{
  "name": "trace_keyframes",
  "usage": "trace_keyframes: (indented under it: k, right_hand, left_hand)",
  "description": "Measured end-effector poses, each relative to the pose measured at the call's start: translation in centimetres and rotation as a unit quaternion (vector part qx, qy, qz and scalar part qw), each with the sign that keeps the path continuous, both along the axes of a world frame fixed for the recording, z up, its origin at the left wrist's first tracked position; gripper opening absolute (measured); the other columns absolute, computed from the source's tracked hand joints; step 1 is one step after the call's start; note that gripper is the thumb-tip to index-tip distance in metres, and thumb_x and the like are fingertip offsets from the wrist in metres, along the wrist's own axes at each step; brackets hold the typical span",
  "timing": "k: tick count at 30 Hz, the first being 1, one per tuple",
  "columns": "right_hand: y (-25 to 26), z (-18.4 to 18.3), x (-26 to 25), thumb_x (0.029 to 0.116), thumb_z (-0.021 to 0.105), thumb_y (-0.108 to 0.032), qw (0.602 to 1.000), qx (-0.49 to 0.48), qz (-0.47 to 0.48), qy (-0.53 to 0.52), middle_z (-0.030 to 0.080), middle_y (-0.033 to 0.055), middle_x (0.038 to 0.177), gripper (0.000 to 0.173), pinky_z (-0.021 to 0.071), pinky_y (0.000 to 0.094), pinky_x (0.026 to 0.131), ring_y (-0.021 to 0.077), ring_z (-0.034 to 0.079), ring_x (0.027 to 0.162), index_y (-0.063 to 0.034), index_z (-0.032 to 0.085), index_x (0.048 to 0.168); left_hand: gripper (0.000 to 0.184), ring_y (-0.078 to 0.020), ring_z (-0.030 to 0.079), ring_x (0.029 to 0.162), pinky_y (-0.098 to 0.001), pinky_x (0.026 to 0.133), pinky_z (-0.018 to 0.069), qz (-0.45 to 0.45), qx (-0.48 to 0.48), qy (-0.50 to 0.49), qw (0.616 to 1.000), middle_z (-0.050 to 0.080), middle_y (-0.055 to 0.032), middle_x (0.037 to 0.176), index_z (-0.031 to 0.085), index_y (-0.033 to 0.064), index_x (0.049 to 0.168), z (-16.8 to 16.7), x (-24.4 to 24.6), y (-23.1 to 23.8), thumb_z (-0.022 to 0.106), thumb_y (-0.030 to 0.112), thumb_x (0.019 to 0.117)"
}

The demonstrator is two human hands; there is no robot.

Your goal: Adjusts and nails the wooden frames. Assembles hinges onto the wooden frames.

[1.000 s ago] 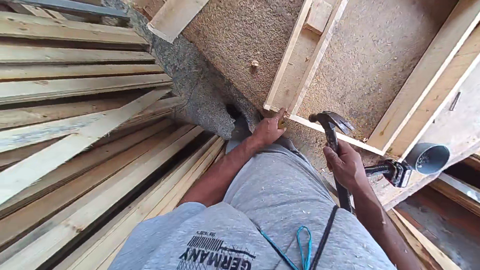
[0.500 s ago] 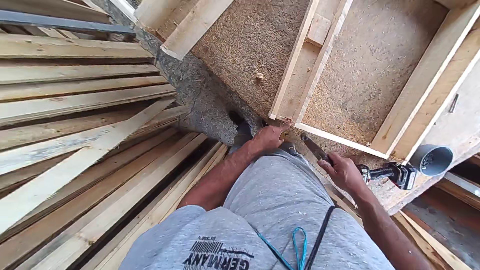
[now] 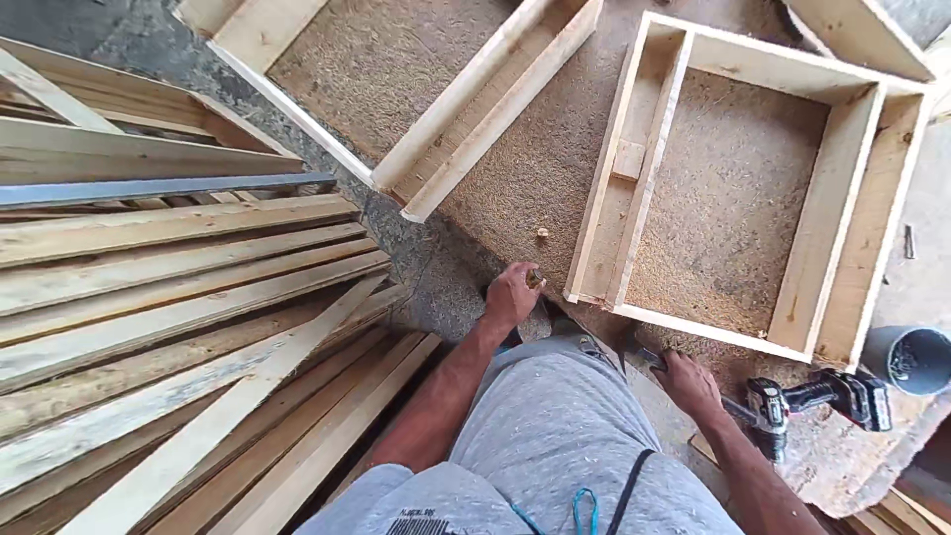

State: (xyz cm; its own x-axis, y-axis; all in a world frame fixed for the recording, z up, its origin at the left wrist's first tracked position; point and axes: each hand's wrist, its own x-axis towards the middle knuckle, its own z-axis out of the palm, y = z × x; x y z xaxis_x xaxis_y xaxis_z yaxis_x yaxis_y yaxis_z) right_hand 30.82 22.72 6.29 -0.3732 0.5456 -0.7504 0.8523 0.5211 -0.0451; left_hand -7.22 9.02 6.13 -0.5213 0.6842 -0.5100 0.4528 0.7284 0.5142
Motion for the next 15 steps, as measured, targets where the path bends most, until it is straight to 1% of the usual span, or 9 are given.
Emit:
trace_keyframes:
  k: [2,3,4,6,8,9,12,13,15]
  right_hand:
    - [-0.7,-0.2,-0.2,0.0944,0.070,-0.041,0.999,-0.001,-0.025,-0.034,0.069,0.0228,0.119,0.044,0.0516,0.0630,0.095,0.0433,0.065,0.116,-0.0042,0.067,0.119]
    - [-1.0,-0.3,0.0,0.0940,0.071,-0.040,0.999,0.013,-0.030,-0.034,0.068,0.0233,0.120,0.044,0.0518,0.0628,0.096,0.0434,0.064,0.116,-0.0041,0.068,0.119]
    - [-1.2,-0.6,0.0,0.0932,0.072,-0.040,0.998,0.034,-0.032,-0.029,0.068,0.0239,0.122,0.044,0.0519,0.0623,0.096,0.0439,0.064,0.117,-0.0043,0.068,0.119]
    - [-1.5,-0.9,-0.2,0.0900,0.077,-0.034,0.996,0.081,-0.041,0.002,0.066,0.0253,0.123,0.042,0.0517,0.0619,0.097,0.0454,0.062,0.118,-0.0047,0.070,0.119]
    - [-1.8,0.5,-1.4,0.0885,0.078,-0.026,0.991,0.110,-0.061,0.053,0.066,0.0258,0.122,0.040,0.0518,0.0627,0.096,0.0461,0.063,0.116,-0.0044,0.069,0.121]
    - [-2.0,2.0,-2.6,0.0897,0.078,-0.025,0.986,0.115,-0.085,0.084,0.067,0.0253,0.120,0.039,0.0527,0.0635,0.094,0.0456,0.065,0.114,-0.0037,0.069,0.122]
    - [-2.2,7.5,-7.7,0.0977,0.069,-0.029,0.955,0.153,-0.146,0.211,0.072,0.0199,0.111,0.032,0.0566,0.0618,0.088,0.0388,0.071,0.103,-0.0031,0.070,0.117]
    - [-1.2,8.6,-9.9,0.0997,0.065,-0.032,0.944,0.165,-0.146,0.244,0.071,0.0185,0.114,0.034,0.0568,0.0600,0.089,0.0368,0.070,0.106,-0.0043,0.070,0.118]
    - [2.5,9.3,-15.0,0.1018,0.059,-0.036,0.927,0.202,-0.115,0.295,0.069,0.0169,0.123,0.037,0.0555,0.0553,0.094,0.0344,0.067,0.114,-0.0058,0.070,0.119]
  left_hand:
    - [0.057,-0.0313,0.065,0.123,-0.0499,0.097,0.0574,-0.068,-0.002,0.037,0.997,0.048,-0.0112,0.157,0.053,0.0234,0.151,-1.1,-1.6,4.0,0.067,0.032,0.0963]
    - [0.059,-0.0352,0.064,0.124,-0.0526,0.095,0.0578,-0.101,-0.014,0.048,0.994,0.041,-0.0137,0.161,0.050,0.0250,0.154,-1.5,-2.1,5.7,0.065,0.026,0.0966]
    - [0.055,-0.0384,0.064,0.121,-0.0561,0.093,0.0578,-0.126,-0.025,0.056,0.990,0.039,-0.0165,0.161,0.051,0.0252,0.152,-1.8,-2.8,7.0,0.061,0.020,0.0982]
    - [0.043,-0.0403,0.066,0.116,-0.0602,0.090,0.0581,-0.149,-0.038,0.050,0.987,0.046,-0.0184,0.155,0.059,0.0224,0.144,-2.0,-4.2,8.1,0.051,0.014,0.1028]
    - [0.037,-0.0373,0.064,0.121,-0.0583,0.095,0.0563,-0.151,-0.040,0.034,0.987,0.054,-0.0170,0.147,0.062,0.0161,0.139,-1.6,-5.3,7.5,0.046,0.014,0.1052]
    - [0.038,-0.0365,0.063,0.125,-0.0566,0.100,0.0547,-0.148,-0.038,0.025,0.988,0.056,-0.0173,0.146,0.061,0.0129,0.140,-1.4,-5.7,6.9,0.047,0.014,0.1047]
    - [0.045,-0.0350,0.063,0.125,-0.0524,0.105,0.0530,-0.137,-0.036,-0.006,0.990,0.058,-0.0194,0.144,0.056,0.0058,0.143,-1.2,-5.7,4.2,0.060,0.017,0.1002]
    - [0.050,-0.0336,0.062,0.127,-0.0504,0.108,0.0511,-0.131,-0.031,-0.023,0.991,0.058,-0.0197,0.144,0.056,0.0042,0.144,-1.0,-6.0,2.9,0.065,0.020,0.0979]
    - [0.045,-0.0301,0.064,0.124,-0.0487,0.109,0.0504,-0.107,-0.002,-0.056,0.993,0.064,-0.0186,0.136,0.064,0.0023,0.133,-0.5,-6.6,0.0,0.070,0.021,0.0933]
